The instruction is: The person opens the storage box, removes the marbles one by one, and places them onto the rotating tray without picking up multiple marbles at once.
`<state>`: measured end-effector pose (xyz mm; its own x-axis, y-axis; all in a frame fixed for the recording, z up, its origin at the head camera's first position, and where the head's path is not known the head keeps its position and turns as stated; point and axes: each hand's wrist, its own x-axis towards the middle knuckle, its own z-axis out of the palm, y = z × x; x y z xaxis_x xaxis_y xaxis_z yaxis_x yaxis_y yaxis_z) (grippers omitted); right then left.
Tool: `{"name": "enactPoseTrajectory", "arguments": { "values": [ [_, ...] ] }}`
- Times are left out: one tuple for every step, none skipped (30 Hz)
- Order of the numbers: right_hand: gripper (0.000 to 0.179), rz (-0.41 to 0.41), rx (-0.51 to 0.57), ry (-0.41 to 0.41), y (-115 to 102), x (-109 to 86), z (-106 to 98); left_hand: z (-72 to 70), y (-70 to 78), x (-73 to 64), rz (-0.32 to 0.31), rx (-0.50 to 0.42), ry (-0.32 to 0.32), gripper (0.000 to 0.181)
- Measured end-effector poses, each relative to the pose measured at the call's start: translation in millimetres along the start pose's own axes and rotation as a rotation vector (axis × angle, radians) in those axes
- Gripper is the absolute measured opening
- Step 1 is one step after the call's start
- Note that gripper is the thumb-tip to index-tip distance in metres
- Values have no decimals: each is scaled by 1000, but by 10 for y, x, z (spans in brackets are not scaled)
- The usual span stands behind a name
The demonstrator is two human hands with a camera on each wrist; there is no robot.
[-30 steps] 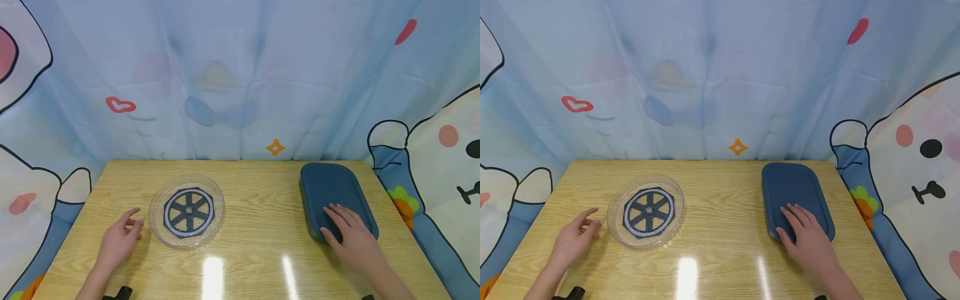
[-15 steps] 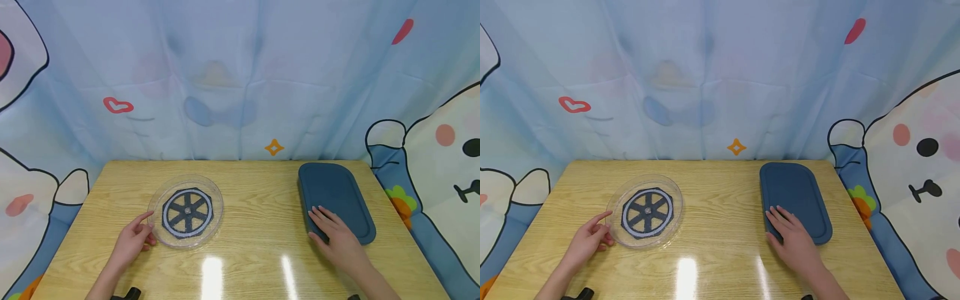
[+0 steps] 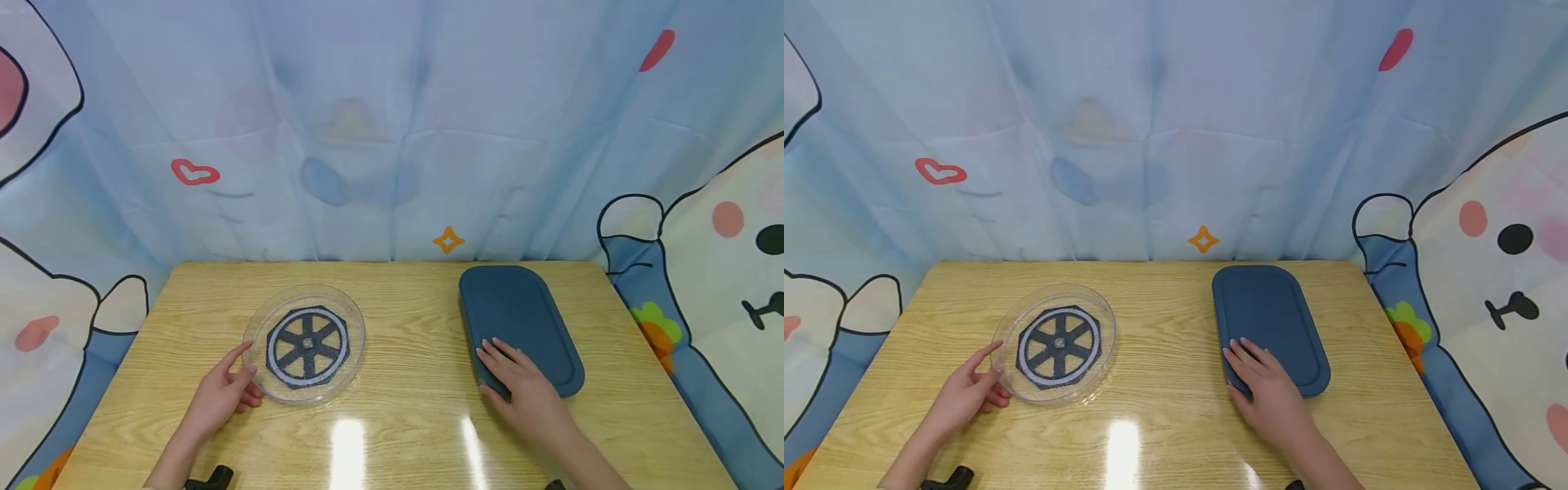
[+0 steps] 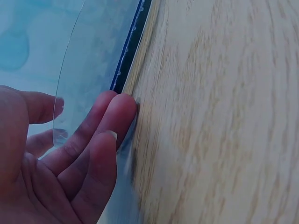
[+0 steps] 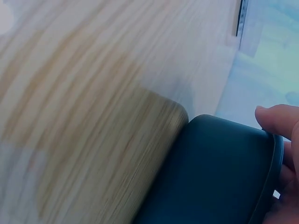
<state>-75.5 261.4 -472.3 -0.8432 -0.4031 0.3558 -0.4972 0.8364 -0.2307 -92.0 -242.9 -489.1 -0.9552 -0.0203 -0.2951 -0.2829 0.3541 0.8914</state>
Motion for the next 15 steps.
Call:
{"name": "enactPoseTrajectory", "arguments": {
  "values": [
    [69, -3, 3, -1, -29, 10, 8, 2, -1, 2, -2, 1, -1, 56],
    [69, -6, 7, -2, -59, 22, 16, 3, -2, 3, -2, 5, -2, 56],
    [69, -13, 11, 0, -87, 33, 25, 3, -3, 5, 0, 9, -3, 56],
    [68, -21, 14, 3, -118, 47, 35, 3, -6, 10, 4, 13, -4, 56],
    [68, -28, 19, 3, -147, 59, 46, 3, -11, 13, 9, 17, -4, 56],
    [68, -37, 24, 5, -177, 71, 56, 2, -16, 16, 16, 22, -5, 55],
    [68, -43, 31, 3, -205, 83, 70, 1, -21, 18, 23, 28, -6, 55],
    [68, -48, 35, -2, -233, 94, 83, 0, -26, 18, 30, 33, -8, 54],
    [68, -53, 42, -7, -260, 105, 95, 0, -29, 21, 34, 32, -11, 53],
    [68, -55, 45, -15, -288, 115, 108, 0, -32, 23, 36, 29, -14, 52],
    [68, -57, 51, -23, -313, 125, 123, -1, -36, 23, 36, 20, -19, 53],
    [68, -60, 56, -29, -338, 137, 138, -1, -38, 25, 33, 9, -25, 53],
    [68, -62, 61, -34, -362, 150, 153, -2, -40, 26, 30, -3, -30, 53],
    [68, -65, 64, -37, -386, 162, 168, -2, -41, 29, 25, -19, -37, 54],
    [68, -67, 67, -39, -412, 176, 183, -1, -41, 33, 20, -37, -44, 55]
  ]
}}
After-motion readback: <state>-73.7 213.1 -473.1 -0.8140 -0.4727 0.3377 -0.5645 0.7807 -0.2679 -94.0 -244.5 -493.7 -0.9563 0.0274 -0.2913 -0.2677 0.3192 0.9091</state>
